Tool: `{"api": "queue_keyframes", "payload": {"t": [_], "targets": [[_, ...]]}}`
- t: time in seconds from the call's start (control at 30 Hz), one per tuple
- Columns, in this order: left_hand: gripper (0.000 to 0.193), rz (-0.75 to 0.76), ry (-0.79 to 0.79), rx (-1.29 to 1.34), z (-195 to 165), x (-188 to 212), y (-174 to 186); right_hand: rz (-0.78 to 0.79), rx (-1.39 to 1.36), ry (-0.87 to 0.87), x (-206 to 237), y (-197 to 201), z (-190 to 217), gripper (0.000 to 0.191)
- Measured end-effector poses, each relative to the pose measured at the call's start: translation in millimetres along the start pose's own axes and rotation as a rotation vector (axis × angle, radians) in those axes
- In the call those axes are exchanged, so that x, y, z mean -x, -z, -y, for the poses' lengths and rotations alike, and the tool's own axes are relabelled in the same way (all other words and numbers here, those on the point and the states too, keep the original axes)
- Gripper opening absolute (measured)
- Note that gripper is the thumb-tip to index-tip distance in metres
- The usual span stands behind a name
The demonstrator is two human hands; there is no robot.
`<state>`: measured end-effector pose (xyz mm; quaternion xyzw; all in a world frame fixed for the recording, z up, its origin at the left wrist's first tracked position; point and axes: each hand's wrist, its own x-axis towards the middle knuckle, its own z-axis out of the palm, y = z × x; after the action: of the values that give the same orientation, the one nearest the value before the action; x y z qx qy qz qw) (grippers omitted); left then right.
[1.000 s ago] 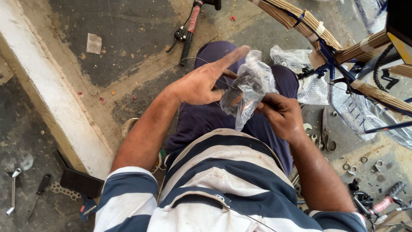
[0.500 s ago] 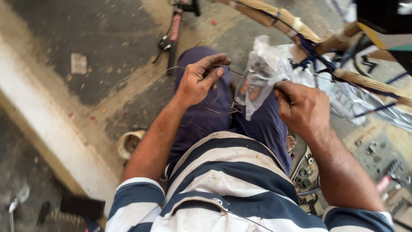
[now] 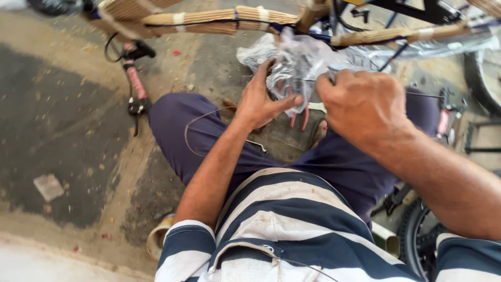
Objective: The person sits on the floor beside a new bicycle still partly wrapped in protective packaging and assembles it. They use pliers to work on the frame near the seat and chain, tighten bolts on the seat mount with a wrench by hand, thread and secure a cable or tie, then stand up and walk away.
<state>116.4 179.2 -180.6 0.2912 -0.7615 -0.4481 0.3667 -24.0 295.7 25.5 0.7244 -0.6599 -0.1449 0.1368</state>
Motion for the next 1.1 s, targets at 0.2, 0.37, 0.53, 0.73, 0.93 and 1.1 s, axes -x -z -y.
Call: {"api": "queue_keyframes", "payload": {"t": [0.2, 0.37, 0.53, 0.73, 0.93, 1.1], "targets": [[0.078, 0.000, 0.258, -0.152, 4, -23, -42, 0.325, -0.139, -0.195, -12, -33, -8, 0.021], [0.086, 0.008, 0.626, -0.172, 45, -32, -48, 0.407, -0.431, -0.414, -13, -81, -37, 0.024], [0.064, -0.325, 0.419, -0.254, 95, -26, -11, 0.487, -0.551, -0.603, 31, -106, -78, 0.025], [0.068, -0.353, 0.415, -0.244, 94, -17, -10, 0.376, -0.541, -0.086, 0, -178, -79, 0.042], [0.068, -0.258, 0.447, -0.322, 59, -17, -13, -0.059, -1.659, -0.433, -83, -248, 42, 0.038], [0.068, -0.091, 0.529, -0.441, 57, -19, -8, -0.378, -2.133, -0.684, -114, -262, 72, 0.024]]}}
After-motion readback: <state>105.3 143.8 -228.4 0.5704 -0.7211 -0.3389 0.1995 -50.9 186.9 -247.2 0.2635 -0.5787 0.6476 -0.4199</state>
